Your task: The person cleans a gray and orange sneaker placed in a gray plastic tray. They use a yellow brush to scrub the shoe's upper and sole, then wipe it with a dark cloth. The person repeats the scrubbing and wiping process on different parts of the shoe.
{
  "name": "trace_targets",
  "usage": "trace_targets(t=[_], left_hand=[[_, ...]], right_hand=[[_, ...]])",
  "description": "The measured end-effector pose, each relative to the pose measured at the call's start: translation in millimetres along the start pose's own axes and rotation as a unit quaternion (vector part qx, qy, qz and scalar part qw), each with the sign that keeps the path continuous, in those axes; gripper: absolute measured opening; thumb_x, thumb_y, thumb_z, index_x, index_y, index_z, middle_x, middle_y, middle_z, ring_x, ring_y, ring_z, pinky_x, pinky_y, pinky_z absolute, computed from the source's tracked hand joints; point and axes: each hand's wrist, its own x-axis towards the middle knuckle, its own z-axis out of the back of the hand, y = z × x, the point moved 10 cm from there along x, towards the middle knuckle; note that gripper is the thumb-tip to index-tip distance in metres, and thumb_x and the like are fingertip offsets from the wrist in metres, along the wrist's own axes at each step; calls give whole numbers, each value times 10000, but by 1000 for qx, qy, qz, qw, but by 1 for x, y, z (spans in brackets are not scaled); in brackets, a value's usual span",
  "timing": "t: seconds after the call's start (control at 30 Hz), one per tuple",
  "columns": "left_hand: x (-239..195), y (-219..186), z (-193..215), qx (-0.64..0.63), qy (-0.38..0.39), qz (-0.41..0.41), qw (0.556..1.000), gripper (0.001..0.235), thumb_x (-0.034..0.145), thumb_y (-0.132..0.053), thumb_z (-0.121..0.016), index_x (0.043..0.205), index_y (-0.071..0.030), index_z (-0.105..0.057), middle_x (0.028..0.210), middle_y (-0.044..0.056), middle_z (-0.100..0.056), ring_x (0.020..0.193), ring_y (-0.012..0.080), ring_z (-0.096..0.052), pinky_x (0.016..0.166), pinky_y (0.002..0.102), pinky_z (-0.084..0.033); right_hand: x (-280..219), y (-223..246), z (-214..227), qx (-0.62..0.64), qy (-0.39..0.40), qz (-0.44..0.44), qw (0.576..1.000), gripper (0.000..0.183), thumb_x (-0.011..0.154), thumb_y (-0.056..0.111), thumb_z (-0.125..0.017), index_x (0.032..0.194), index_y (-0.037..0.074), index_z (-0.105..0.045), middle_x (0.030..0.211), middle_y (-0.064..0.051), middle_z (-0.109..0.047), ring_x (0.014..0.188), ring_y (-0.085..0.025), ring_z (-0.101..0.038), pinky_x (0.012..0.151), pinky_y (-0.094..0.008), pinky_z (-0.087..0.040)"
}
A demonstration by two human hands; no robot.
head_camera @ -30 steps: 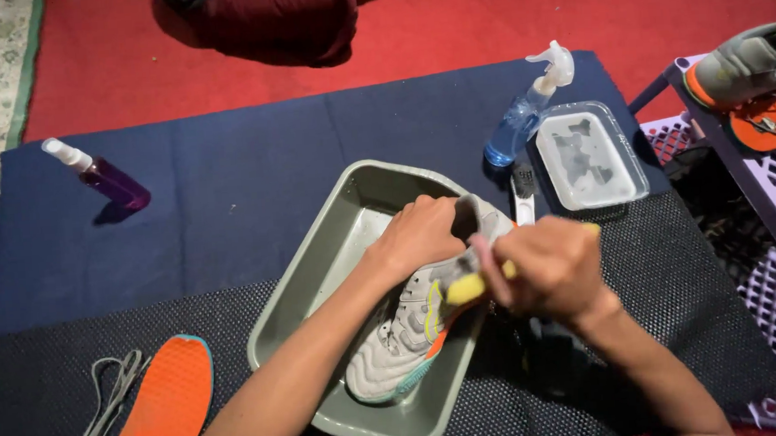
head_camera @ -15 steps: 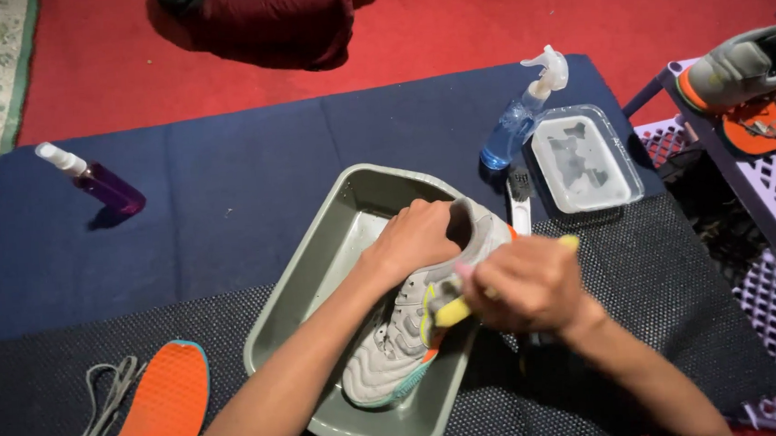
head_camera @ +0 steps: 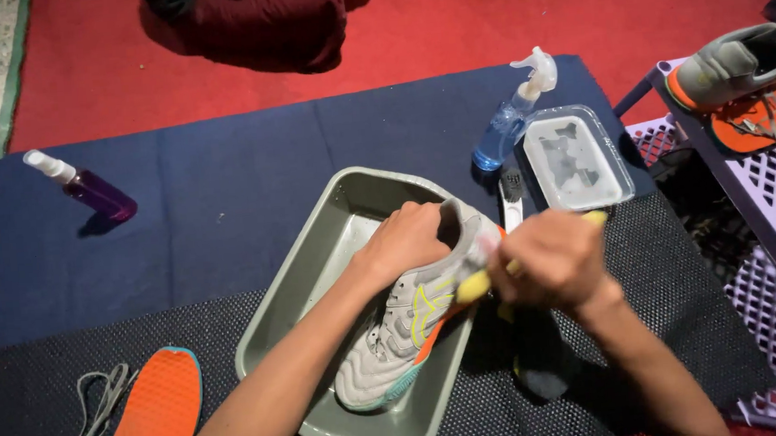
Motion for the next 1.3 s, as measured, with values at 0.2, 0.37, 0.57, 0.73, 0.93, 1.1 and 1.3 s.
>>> trace_targets(t=[0.2,0.37,0.57,0.73,0.93,1.1,1.3], left_hand=[[-5,-16,5,11,6,-2,1000,203,694,-97,-615,787,76,-663,723,261,-677,735,494,-714,626,551,-545],[-6,-12,5,0,4,5,1000,208,697,-105,-615,811,53,-688,736,258,-690,739,483,-717,621,541,-553],[-2,-17,5,10,10,9,1000,217,710,-99,-611,837,58,-691,763,276,-693,781,512,-715,644,568,-547],[1,-9,0,11,12,21,1000,211,711,-127,-635,829,38,-694,761,271,-696,774,495,-718,655,551,-556],[3,-11,3,15,3,21,1000,205,709,-153,-664,812,22,-691,744,249,-696,749,473,-720,632,546,-555],[2,-6,-1,18,-3,22,1000,211,705,-128,-650,817,47,-682,757,279,-695,765,496,-720,653,546,-565],[1,-11,0,17,1,20,1000,193,715,-113,-629,828,29,-696,769,278,-697,770,511,-717,655,559,-561]], right_hand=[[-7,-44,8,-44,28,-22,998,410,852,76,-721,543,143,-461,466,-33,-399,431,-261,-476,483,-362,-438],[5,-8,5,28,3,24,999,313,775,58,-659,538,178,-494,462,-6,-389,394,-232,-435,439,-347,-405],[5,-7,3,39,22,37,998,345,846,101,-659,556,141,-478,469,-21,-392,410,-229,-468,427,-354,-418],[5,-27,10,19,9,22,1000,358,811,39,-711,543,138,-496,452,-39,-396,406,-256,-460,418,-381,-401],[10,-1,2,64,30,36,997,304,787,61,-613,550,150,-446,483,23,-372,414,-169,-460,444,-289,-424],[11,-18,17,5,11,42,999,355,811,56,-684,537,147,-477,458,-34,-395,409,-241,-449,429,-369,-403],[14,-29,22,-11,33,51,998,357,850,52,-652,574,123,-436,489,-18,-329,421,-206,-436,457,-316,-409]])
